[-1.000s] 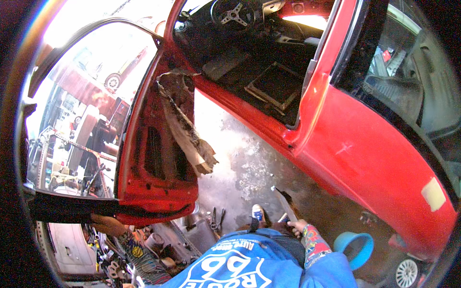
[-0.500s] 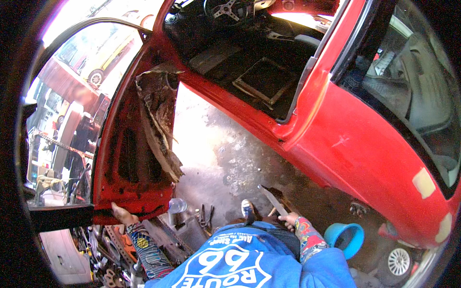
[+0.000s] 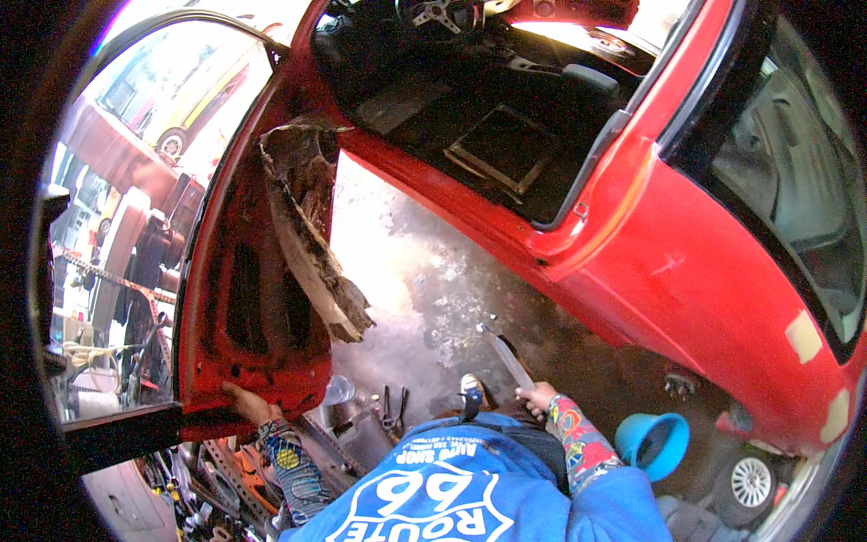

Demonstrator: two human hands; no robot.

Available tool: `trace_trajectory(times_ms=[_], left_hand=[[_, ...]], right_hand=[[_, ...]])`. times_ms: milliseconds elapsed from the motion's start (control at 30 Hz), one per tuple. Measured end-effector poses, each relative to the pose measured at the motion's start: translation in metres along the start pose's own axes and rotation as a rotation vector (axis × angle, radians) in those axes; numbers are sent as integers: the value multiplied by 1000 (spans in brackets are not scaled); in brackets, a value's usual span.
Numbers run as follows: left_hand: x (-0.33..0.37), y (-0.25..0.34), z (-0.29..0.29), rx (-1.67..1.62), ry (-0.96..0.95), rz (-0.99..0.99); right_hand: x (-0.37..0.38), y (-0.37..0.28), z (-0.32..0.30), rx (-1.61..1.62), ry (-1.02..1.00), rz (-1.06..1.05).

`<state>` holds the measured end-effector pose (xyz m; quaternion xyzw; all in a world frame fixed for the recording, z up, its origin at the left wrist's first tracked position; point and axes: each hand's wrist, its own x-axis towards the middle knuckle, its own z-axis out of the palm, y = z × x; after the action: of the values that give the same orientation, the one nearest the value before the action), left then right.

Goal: The person uses an angle grinder to cut and smooth a metal frame, then moves to a red car to fit the frame inside the driver's side door area. They adjust the frame's position and mark it with a pencil.

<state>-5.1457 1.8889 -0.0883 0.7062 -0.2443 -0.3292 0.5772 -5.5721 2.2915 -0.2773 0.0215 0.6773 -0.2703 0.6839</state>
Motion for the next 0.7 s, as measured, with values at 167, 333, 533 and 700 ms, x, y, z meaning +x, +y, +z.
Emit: trace_trajectory(times_ms=[167,333,533,700], left_hand=[[52,-26,-17,124,8,83],[108,-78,-36,405,151,358],[120,-113,-52,600,214,553],[124,-120,-51,756,228,546]], right_hand=[[24,-16,6,-32,10,-98],[18,-35,17,-23,-75,-143],[-29,-69,43,-115,5,-210],[-39,-90,52,-186,52,-284]])
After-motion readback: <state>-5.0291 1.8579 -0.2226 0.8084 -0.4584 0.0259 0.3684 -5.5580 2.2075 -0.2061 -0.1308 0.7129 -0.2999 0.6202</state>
